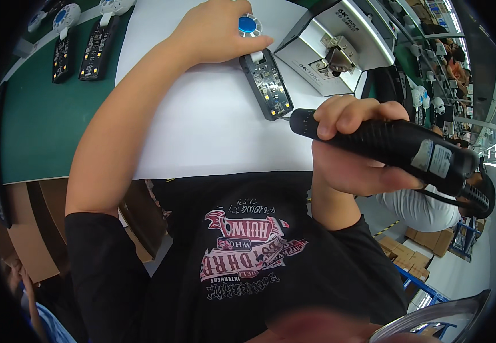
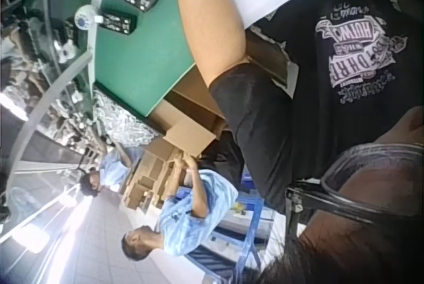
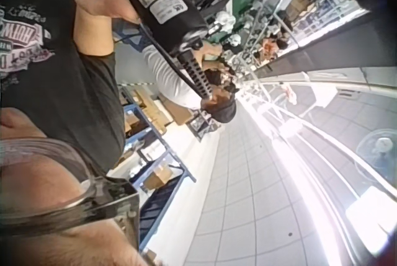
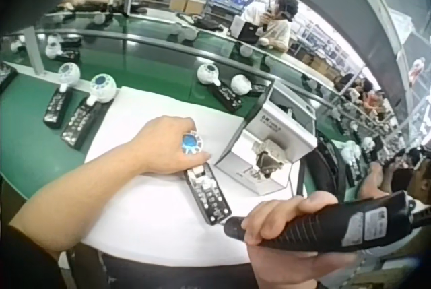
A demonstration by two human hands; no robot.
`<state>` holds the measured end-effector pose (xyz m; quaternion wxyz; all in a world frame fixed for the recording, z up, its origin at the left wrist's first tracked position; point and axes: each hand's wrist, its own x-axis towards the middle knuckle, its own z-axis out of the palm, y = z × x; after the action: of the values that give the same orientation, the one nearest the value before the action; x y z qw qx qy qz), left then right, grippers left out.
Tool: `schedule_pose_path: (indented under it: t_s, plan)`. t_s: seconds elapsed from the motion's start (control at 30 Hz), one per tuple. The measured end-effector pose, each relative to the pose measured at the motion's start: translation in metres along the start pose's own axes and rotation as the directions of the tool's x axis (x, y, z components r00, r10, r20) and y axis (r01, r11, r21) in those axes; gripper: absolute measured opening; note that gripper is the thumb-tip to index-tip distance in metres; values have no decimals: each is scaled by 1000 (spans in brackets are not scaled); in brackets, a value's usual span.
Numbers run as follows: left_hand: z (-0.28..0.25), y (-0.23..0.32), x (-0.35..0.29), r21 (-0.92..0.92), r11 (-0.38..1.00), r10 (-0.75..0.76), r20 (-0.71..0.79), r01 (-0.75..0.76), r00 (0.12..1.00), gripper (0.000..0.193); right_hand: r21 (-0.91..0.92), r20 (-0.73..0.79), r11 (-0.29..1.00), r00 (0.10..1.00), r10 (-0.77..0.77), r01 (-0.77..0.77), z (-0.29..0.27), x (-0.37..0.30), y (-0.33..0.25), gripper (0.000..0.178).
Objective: Assembling electronic components by using an electric screwdriver to secure screws into the back of remote controls.
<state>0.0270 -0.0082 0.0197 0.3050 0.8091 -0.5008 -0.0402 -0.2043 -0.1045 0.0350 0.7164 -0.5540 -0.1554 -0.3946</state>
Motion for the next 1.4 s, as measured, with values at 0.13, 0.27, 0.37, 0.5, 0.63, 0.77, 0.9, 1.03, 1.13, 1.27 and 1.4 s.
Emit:
schedule_pose_path:
  t_s: [0.13,0.27,0.37,0.5,0.63,0.77,0.9,1.03,1.13,1.27,1.4]
  plan:
    - [-1,-2,1,18,1000,-5,9,5,1000,53,-56,128,998,992,-1,8,-2,5,4,93]
    - [15,-26,2,26,1000,-10,5,10,1000,59,41,201,997,978,56,-65,-5,15,10,88]
    - [13,-9,4,28,999,40,-66,-38,997,60,269,-148,960,981,125,-82,-37,23,-29,83]
    - [3,5,7,36,999,13,-13,-12,1000,59,415,-346,869,836,425,-270,-95,0,-40,71]
    - [-22,8,7,148,988,-39,-9,40,999,58,597,-421,750,684,596,-286,-115,-41,-40,68]
    - [-60,-7,55,377,919,-81,-103,114,991,56,655,-449,715,636,628,-244,-121,-50,-48,68]
    - [-96,-92,120,455,797,-299,-274,397,914,59,634,-488,729,598,636,-258,-109,-40,-48,67]
    - [-126,-206,136,667,517,-623,-137,536,770,62,662,-442,697,608,660,-276,-105,-40,-41,67]
    - [-83,-165,170,659,596,-379,-273,459,884,60,648,-463,716,611,641,-259,-115,-44,-44,66]
    - [-42,-116,202,575,745,-291,-174,337,941,56,645,-464,723,627,626,-245,-118,-51,-44,67]
    - [-39,-176,200,574,717,-409,-116,397,905,56,657,-419,704,645,639,-271,-115,-44,-39,68]
